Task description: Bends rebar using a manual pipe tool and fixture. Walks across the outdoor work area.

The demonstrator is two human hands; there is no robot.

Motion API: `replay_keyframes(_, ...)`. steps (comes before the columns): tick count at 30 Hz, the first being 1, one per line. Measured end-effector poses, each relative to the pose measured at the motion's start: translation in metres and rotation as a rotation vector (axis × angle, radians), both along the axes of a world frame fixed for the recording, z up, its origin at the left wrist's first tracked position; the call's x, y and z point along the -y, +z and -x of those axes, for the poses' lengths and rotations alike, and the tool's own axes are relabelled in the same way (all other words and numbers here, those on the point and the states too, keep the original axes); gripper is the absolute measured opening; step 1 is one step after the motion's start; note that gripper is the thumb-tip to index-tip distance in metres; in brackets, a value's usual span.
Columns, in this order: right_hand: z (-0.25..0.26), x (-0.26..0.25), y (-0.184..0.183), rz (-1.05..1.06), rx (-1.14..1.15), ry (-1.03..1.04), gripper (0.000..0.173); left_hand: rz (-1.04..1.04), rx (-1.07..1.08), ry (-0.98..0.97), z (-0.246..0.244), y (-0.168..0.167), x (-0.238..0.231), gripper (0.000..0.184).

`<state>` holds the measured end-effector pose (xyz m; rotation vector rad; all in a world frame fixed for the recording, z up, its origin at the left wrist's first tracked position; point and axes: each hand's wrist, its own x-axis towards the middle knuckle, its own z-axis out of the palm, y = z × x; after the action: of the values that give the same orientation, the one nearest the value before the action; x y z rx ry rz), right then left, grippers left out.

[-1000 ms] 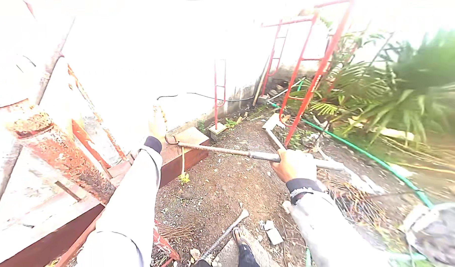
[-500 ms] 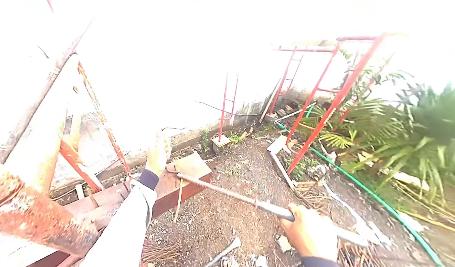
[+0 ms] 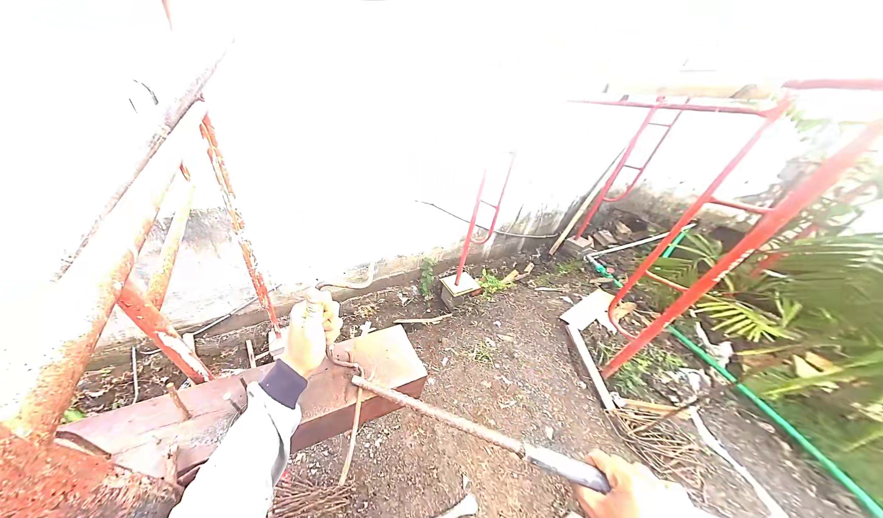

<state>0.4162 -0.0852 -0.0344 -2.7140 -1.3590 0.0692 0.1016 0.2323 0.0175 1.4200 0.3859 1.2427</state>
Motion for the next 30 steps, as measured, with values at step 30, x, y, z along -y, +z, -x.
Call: replay_keyframes(30, 0.078, 0.045, -0.014, -0.067, -0.050, -0.290, 0.029, 0.053, 0.043, -0.088, -0.005, -0.016, -0.014, 0.046)
